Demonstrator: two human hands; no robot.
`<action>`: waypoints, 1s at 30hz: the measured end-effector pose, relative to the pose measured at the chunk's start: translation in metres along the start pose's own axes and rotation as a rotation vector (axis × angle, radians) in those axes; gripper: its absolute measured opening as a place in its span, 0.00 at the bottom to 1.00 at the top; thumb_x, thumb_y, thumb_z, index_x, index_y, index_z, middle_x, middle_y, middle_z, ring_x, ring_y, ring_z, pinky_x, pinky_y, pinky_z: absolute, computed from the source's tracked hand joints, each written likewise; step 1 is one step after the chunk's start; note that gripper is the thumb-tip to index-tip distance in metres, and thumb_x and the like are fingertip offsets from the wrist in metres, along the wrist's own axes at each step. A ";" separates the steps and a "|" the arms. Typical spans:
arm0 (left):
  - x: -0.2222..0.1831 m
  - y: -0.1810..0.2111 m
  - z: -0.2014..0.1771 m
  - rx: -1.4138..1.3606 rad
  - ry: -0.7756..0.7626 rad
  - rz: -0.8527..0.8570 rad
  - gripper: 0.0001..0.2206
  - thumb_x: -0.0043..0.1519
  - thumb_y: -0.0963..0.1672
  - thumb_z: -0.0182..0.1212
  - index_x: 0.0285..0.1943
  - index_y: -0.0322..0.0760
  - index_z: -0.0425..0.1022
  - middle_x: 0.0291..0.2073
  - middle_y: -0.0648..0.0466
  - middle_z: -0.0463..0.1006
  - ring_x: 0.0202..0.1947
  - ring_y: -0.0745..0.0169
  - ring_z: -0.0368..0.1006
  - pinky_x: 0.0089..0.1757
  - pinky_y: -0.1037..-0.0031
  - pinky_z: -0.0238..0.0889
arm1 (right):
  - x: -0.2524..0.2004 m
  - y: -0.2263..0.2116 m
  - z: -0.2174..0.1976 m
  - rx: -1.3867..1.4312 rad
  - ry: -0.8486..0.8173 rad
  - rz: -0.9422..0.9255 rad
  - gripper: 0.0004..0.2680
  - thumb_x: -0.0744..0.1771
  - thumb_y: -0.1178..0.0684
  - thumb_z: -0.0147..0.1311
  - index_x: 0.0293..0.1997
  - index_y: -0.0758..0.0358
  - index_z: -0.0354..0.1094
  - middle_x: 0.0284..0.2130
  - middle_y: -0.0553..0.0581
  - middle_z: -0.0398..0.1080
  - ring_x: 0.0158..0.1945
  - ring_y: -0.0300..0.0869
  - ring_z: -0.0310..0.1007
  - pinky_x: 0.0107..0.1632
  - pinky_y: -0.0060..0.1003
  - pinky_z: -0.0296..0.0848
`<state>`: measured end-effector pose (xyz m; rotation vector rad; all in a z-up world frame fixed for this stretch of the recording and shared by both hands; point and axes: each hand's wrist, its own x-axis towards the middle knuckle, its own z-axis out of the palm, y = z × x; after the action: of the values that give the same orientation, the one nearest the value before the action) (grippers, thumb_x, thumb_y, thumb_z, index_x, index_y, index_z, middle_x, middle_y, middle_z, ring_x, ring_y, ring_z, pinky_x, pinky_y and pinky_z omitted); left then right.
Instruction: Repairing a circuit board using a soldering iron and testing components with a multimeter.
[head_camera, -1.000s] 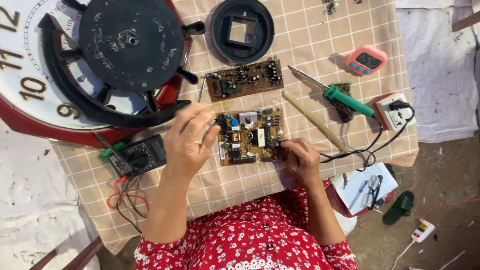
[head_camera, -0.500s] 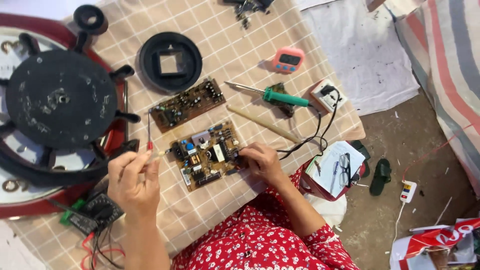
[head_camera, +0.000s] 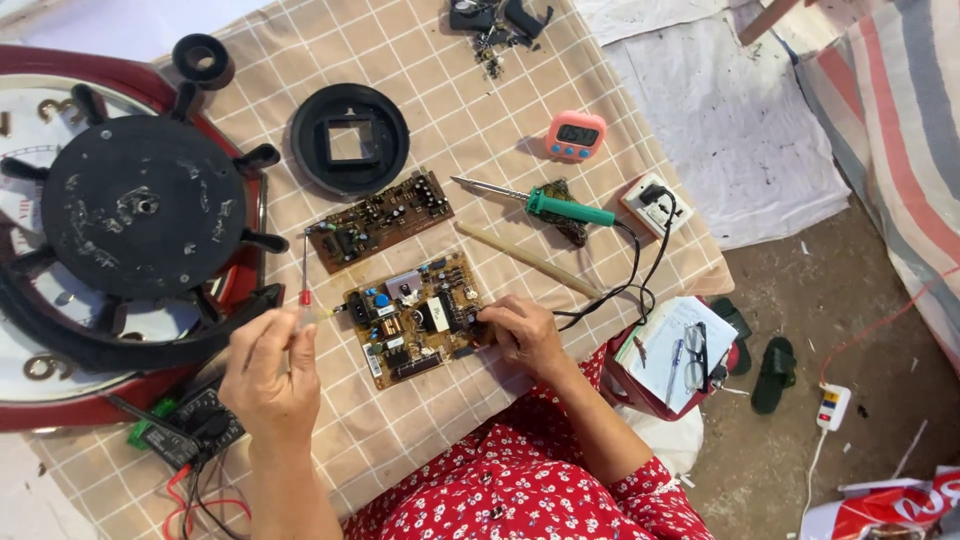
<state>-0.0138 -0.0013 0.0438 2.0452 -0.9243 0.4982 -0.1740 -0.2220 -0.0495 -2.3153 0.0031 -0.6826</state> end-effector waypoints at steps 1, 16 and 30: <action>-0.001 0.000 0.000 0.045 -0.011 0.002 0.06 0.58 0.38 0.56 0.40 0.24 0.72 0.35 0.42 0.72 0.32 0.53 0.70 0.34 0.71 0.66 | 0.002 -0.003 -0.002 0.009 -0.003 -0.007 0.15 0.54 0.71 0.37 0.37 0.62 0.63 0.27 0.58 0.65 0.24 0.42 0.65 0.23 0.31 0.63; 0.005 -0.006 0.009 0.022 0.164 -0.025 0.06 0.54 0.42 0.58 0.36 0.35 0.74 0.31 0.50 0.74 0.30 0.53 0.71 0.35 0.70 0.65 | -0.001 -0.002 0.005 0.046 -0.007 0.082 0.08 0.60 0.64 0.45 0.33 0.55 0.69 0.24 0.52 0.67 0.23 0.46 0.67 0.30 0.34 0.68; 0.006 0.001 0.002 -0.074 0.078 -0.020 0.07 0.55 0.40 0.55 0.40 0.37 0.75 0.33 0.49 0.74 0.34 0.51 0.71 0.38 0.68 0.65 | -0.001 -0.003 0.005 0.004 -0.009 0.115 0.07 0.62 0.61 0.44 0.30 0.54 0.69 0.23 0.51 0.68 0.24 0.46 0.68 0.31 0.34 0.68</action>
<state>-0.0104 -0.0056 0.0468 1.9529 -0.8628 0.5227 -0.1733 -0.2159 -0.0512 -2.2946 0.1294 -0.6140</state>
